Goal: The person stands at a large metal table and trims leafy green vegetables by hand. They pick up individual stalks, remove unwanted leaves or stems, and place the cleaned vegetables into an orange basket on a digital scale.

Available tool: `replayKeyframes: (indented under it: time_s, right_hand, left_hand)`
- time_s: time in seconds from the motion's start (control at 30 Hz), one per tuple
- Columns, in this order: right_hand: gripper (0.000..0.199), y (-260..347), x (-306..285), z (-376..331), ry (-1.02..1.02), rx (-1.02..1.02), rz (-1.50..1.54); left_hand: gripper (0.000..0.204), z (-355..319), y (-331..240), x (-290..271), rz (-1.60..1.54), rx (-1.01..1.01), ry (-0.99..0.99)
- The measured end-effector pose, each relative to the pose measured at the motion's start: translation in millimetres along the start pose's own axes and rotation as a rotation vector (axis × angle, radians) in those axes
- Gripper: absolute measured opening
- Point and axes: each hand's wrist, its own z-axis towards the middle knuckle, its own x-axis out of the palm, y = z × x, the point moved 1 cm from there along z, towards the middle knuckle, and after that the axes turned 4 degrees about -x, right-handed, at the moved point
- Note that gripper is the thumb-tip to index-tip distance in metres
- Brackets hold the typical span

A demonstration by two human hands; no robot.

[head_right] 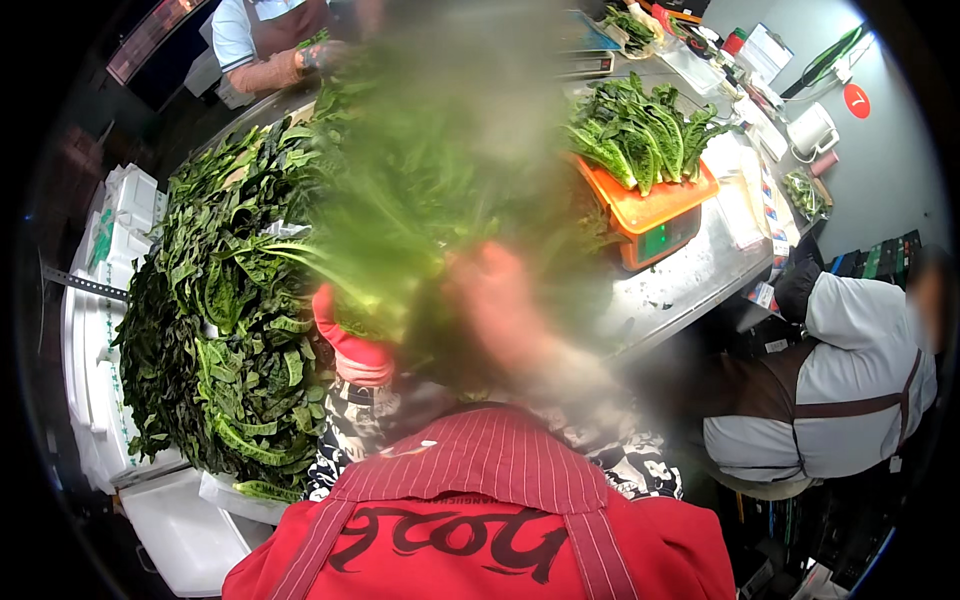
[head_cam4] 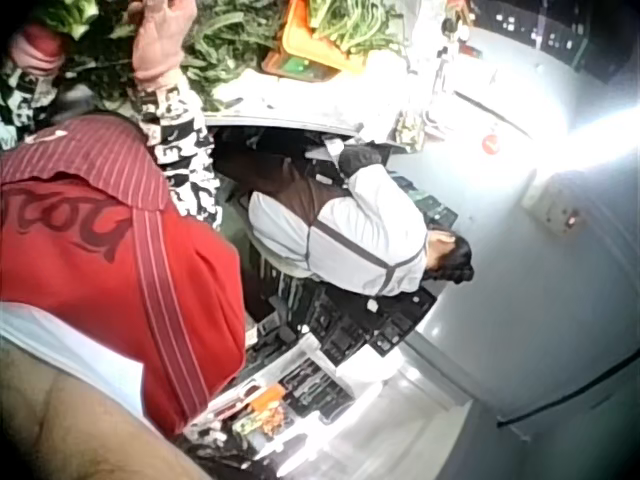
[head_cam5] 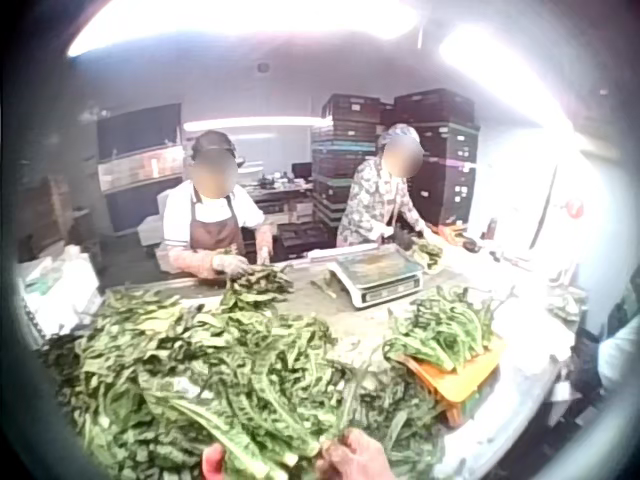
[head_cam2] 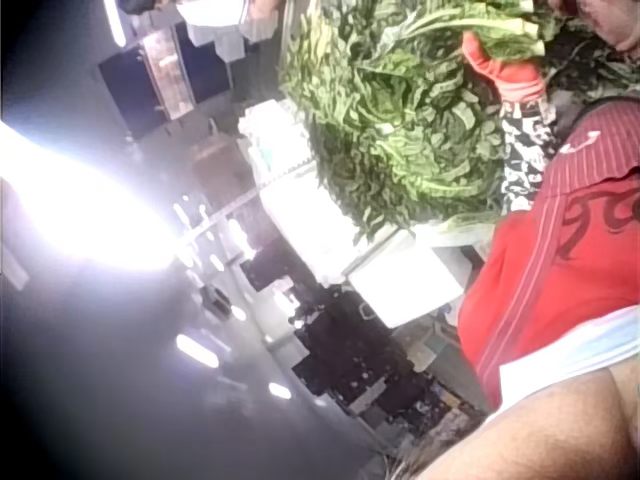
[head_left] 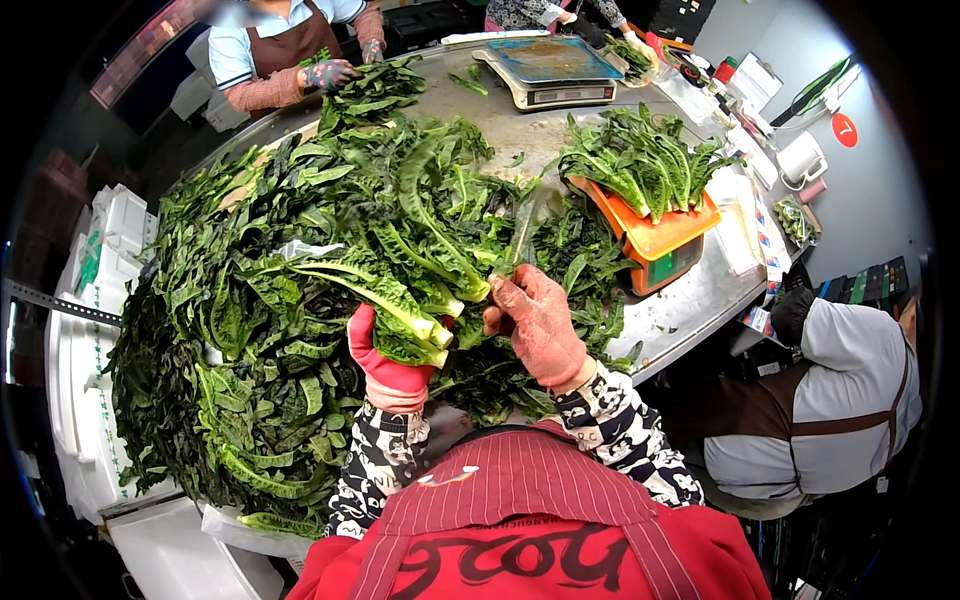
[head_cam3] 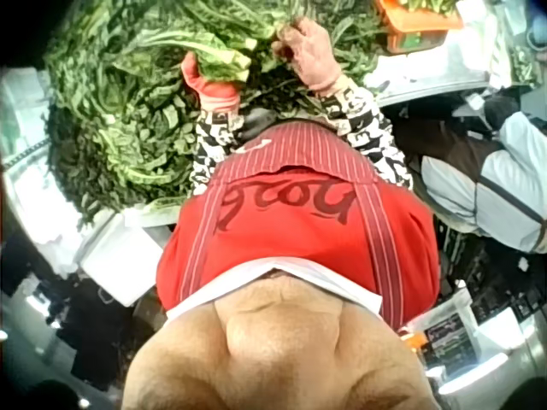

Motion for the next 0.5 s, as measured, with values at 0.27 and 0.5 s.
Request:
replayKeyframes:
  time_s: [0.27,0.5]
  right_hand:
    - [0.028,7,-3,-1,0.324,0.184,0.251]
    - [0.024,16,7,6,-0.105,-0.066,-0.179]
  left_hand:
    - [0.065,-7,-9,-19,0.107,-0.003,0.105]
    - [0.076,-6,9,13,0.175,-0.088,0.186]
